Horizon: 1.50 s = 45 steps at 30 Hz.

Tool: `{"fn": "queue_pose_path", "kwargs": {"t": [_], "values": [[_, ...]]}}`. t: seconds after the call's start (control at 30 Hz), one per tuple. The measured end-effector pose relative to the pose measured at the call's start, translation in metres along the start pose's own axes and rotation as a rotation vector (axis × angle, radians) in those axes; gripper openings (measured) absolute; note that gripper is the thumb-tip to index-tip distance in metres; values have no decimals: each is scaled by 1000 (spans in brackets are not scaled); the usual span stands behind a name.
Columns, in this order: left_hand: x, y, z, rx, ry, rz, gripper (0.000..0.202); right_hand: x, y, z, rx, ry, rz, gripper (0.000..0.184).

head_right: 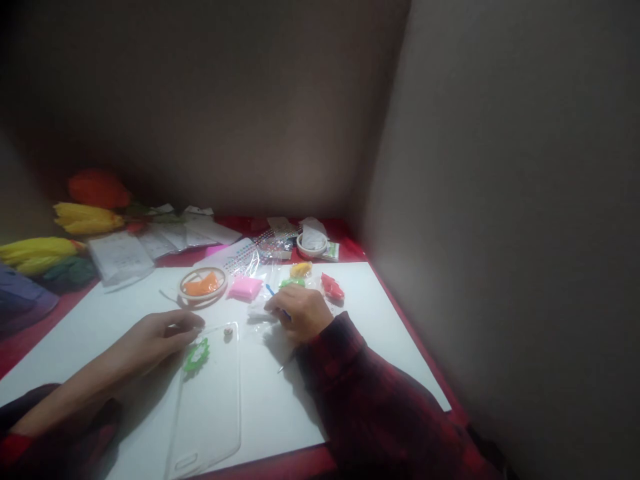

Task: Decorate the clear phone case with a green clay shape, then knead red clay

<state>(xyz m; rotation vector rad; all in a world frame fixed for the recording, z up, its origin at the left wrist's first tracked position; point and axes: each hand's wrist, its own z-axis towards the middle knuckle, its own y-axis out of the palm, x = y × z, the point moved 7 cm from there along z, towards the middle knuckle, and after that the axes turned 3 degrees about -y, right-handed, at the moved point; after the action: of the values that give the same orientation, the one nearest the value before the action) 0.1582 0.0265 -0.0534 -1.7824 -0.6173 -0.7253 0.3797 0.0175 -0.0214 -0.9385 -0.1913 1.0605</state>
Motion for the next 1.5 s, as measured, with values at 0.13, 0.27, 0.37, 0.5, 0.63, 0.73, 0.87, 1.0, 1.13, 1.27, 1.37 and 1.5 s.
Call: {"fn": "queue_pose_path", "kwargs": {"t": [0.13, 0.27, 0.37, 0.5, 0.63, 0.73, 0.87, 1.0, 1.13, 1.27, 1.37, 1.5], "values": [[3, 0, -1, -25, 1, 32, 23, 0, 2, -1, -14, -27, 37, 18], [3, -1, -1, -28, -3, 22, 20, 4, -1, -2, 4, -14, 93, 19], [1, -3, 0, -8, -8, 18, 20, 5, -3, -2, 16, 3, 159, 17], [-1, -3, 2, 15, -8, -6, 19, 3, -2, 0, 27, 43, 228, 13], [-4, -7, 2, 82, -32, -29, 22, -1, -2, 5, 42, 72, 263, 11], [-4, -7, 2, 63, -29, -48, 23, -1, -6, 9, 81, 87, 249, 11], [-4, -9, 1, 9, -40, -71, 25, 4, -9, 9, 126, 114, 211, 11], [-4, -16, -1, 21, -67, -113, 28, 12, -5, 2, 125, 122, 185, 14], [-3, -24, -5, 51, -110, -186, 31, 19, -4, -4, 124, 141, 155, 15], [-4, -27, -5, 78, -110, -174, 33, 14, -2, -2, 90, 116, 175, 15], [-7, -24, -2, 71, -84, -106, 30, 4, 1, 0, 27, 52, 215, 16], [-7, -23, 1, 67, -47, -25, 28, -2, 6, -1, -19, 4, 226, 17]]}}
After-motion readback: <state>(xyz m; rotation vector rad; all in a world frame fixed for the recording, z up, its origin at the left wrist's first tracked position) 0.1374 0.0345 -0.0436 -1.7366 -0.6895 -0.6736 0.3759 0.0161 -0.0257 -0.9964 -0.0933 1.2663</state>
